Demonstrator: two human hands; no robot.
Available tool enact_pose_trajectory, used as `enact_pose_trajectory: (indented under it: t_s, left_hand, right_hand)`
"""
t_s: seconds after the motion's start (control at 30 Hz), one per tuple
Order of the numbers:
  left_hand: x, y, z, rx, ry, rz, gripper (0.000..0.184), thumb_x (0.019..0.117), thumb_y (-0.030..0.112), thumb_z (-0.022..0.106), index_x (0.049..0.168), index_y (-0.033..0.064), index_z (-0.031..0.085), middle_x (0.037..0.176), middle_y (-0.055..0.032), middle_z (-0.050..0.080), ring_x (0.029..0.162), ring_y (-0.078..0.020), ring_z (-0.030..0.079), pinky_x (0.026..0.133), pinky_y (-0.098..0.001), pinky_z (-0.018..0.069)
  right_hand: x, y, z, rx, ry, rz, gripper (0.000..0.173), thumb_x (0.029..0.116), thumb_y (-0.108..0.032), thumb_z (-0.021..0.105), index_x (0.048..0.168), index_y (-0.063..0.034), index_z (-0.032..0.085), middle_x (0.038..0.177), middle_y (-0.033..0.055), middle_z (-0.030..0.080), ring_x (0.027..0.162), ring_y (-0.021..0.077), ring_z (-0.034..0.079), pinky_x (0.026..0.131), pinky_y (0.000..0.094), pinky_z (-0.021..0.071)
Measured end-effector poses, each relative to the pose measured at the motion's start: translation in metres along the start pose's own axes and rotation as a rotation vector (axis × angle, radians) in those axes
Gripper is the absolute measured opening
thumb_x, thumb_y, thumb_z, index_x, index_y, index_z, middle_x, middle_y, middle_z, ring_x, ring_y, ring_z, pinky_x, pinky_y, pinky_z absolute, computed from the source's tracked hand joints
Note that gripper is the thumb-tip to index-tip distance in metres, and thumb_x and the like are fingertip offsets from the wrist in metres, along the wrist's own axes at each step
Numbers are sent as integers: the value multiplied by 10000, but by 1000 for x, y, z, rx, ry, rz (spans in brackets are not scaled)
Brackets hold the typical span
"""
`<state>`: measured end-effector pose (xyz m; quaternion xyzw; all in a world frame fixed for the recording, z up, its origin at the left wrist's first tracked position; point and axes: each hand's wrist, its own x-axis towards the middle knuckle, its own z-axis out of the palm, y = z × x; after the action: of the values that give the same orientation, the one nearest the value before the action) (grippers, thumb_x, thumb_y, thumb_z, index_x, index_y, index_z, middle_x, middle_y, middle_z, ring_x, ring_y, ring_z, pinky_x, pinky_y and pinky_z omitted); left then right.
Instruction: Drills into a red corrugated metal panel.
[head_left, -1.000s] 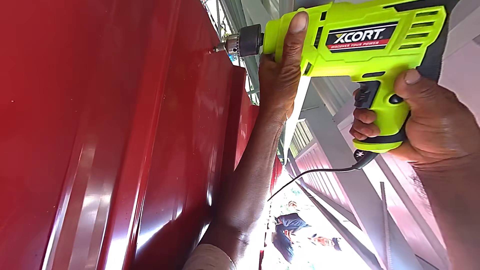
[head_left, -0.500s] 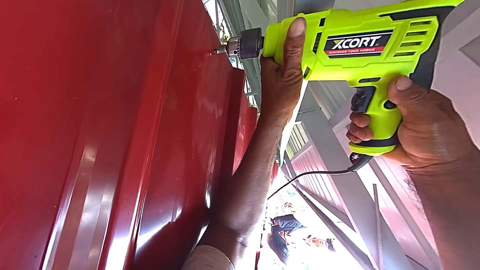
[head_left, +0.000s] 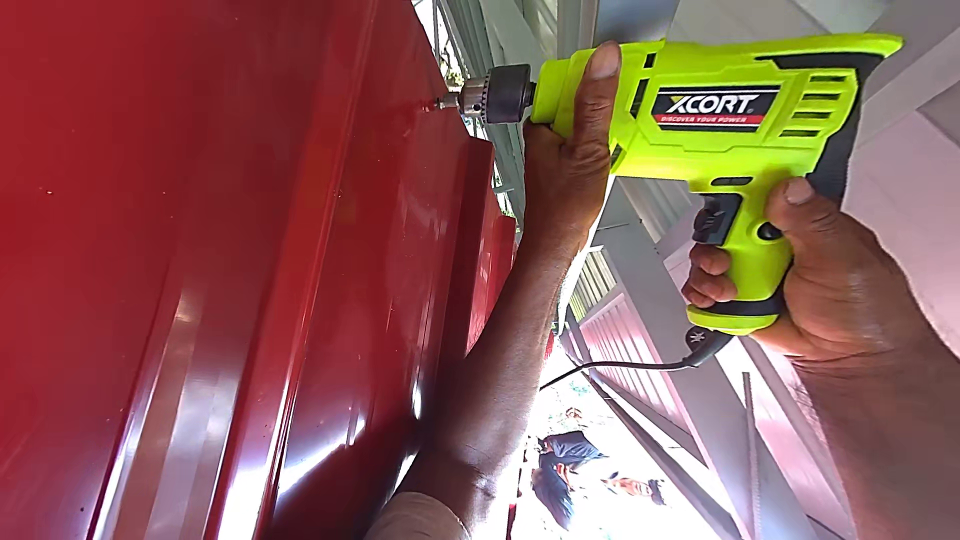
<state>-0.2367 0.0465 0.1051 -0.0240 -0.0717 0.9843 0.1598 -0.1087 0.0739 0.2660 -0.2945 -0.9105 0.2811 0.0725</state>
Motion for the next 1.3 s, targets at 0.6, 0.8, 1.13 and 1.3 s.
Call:
enact_pose_trajectory:
  t_s: [0.6, 0.8, 1.13, 1.3]
  left_hand:
    - [-5, -5, 1, -2, -25, -18, 467, 1088, 435, 469, 1351, 51, 503, 1103, -156, 662, 1018, -231, 679, 889, -455, 589]
    - [-4, -5, -3, -25, -6, -1, 490, 1085, 439, 472, 1374, 44, 485, 1131, -165, 655, 1044, -236, 679, 924, -458, 587]
    - [2, -8, -5, -22, -6, 2, 490, 1085, 444, 472, 1371, 46, 483, 1128, -170, 656, 1031, -249, 685, 902, -465, 596]
    - [3, 0, 2, -4, 32, -59, 508, 1087, 480, 443, 1400, 82, 483, 1156, -177, 660, 1061, -281, 682, 886, -516, 597]
  right_hand:
    - [-10, 7, 0, 24, 22, 0, 365, 1022, -549, 541, 1118, -208, 629, 725, 8, 604, 516, 130, 608, 489, 287, 581]
    - [-7, 7, 6, 12, 22, 3, 357, 1033, -537, 524, 1136, -211, 627, 741, 13, 610, 521, 131, 612, 484, 284, 579]
    - [1, 7, 0, 11, -5, -2, 352, 1045, -530, 502, 1128, -211, 625, 730, 11, 604, 522, 132, 607, 482, 283, 571]
    - [15, -11, -16, 26, -169, 117, 439, 978, -616, 573, 1134, -211, 639, 731, 6, 602, 548, 123, 623, 508, 283, 581]
